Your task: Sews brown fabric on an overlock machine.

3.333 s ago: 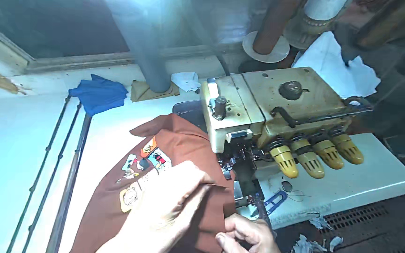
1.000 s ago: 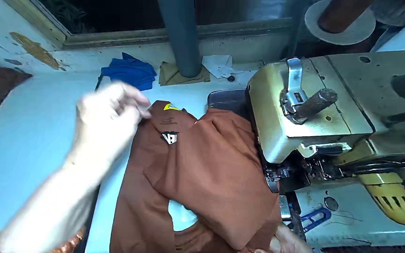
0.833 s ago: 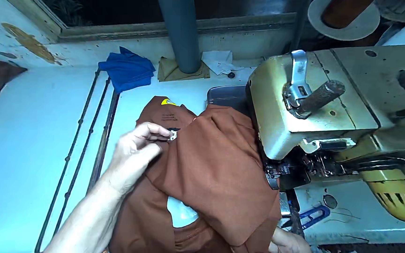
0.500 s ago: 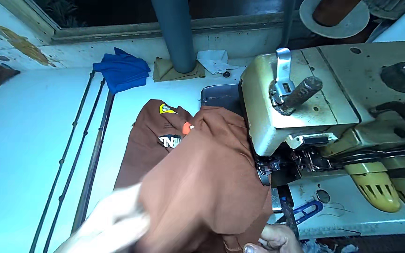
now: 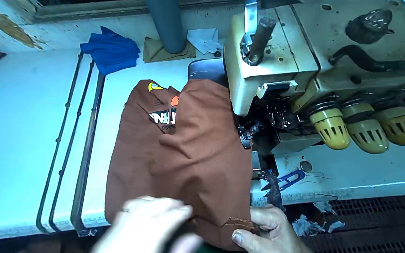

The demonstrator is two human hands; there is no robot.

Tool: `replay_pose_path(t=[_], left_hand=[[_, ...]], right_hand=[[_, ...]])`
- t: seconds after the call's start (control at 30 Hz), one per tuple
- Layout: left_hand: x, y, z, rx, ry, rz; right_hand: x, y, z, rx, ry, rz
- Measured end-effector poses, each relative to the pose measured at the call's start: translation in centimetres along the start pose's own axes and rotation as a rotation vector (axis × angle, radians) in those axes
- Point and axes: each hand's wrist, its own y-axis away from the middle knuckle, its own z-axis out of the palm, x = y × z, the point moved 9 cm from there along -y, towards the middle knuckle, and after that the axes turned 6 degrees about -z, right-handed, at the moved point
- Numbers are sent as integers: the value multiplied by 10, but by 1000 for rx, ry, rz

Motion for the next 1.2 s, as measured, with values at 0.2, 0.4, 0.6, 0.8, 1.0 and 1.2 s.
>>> replay_pose_path(t=[0.2, 0.4, 0.6, 0.8, 1.0, 1.2], left_hand=[[9, 4, 62, 110, 151, 40], [3, -32, 20, 126, 330, -83], [51, -26, 60, -303, 116, 142], [64, -56, 67, -222, -172, 193], [72, -88, 65, -116, -317, 245], [79, -101, 72, 70, -393, 243]], right_hand=[[-12, -3, 6, -86, -30, -35], [-7, -4, 2, -119, -33, 0], [-3, 1, -12, -95, -42, -15], [-10, -16, -32, 111, -54, 39], [-12, -36, -31, 238, -102, 60], [-20, -38, -28, 291, -18, 43]])
